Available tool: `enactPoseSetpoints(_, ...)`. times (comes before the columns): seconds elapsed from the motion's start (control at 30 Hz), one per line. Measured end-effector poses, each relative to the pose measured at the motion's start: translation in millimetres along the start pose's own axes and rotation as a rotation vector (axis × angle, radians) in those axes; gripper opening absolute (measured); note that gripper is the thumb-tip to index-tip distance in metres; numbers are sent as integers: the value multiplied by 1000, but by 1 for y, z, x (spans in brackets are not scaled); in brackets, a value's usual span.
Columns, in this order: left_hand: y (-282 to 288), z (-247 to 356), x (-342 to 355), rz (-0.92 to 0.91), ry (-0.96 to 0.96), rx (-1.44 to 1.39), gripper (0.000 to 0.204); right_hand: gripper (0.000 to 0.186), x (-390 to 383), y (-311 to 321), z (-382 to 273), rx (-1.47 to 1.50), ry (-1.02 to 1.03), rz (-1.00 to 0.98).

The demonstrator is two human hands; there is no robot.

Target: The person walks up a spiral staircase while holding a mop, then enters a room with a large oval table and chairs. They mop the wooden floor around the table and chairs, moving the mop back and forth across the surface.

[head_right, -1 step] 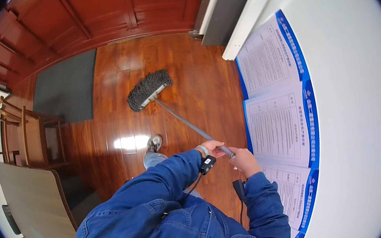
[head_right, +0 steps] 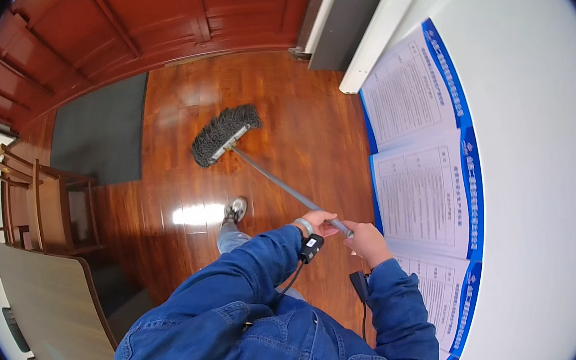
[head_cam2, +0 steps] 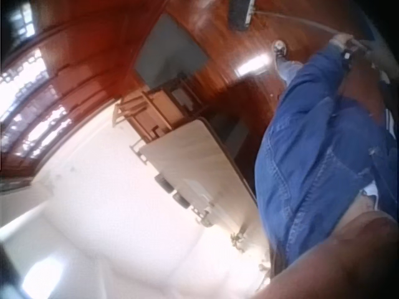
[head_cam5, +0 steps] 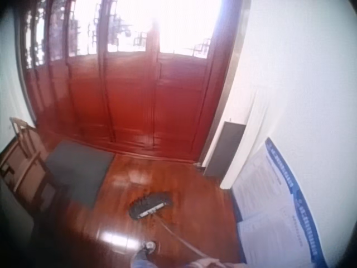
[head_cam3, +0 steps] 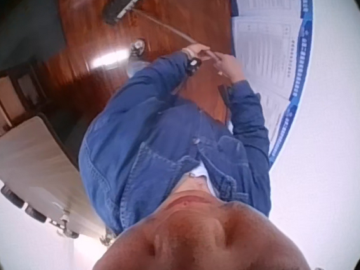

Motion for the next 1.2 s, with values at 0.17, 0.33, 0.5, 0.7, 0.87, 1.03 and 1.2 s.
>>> enactPoseSetpoints(0.17,33,145,-19,-2,-124,-51,10,45,123,23,-81,55,124,-36)
enactPoseSetpoints(0.33,94,328,-54,18,-230,-112,11,43,268,42,-202,74,277,-66)
enactPoseSetpoints(0.5,133,484,-87,91,-305,-140,4,45,386,58,-304,52,294,-61)
enactPoseSetpoints(0.7,73,533,-52,242,-270,74,14,41,429,111,-276,24,142,-112)
enactPoseSetpoints(0.87,-23,494,-6,200,-194,96,12,40,412,146,-190,51,58,-15)
enactPoseSetpoints(1.03,-93,422,35,102,-126,257,14,39,356,152,-109,120,-150,26)
enactPoseSetpoints(1.2,-111,324,61,120,16,461,14,44,271,106,-60,243,-336,106)
Point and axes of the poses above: each hand's wrist, its own x-axis towards the middle knuckle, its own y-axis out of the back of the hand, z = x × y, the point moved 1 cm from there along x, towards the middle knuckle, and after that the axes turned 13 degrees about -x, right-handed, at the moved point
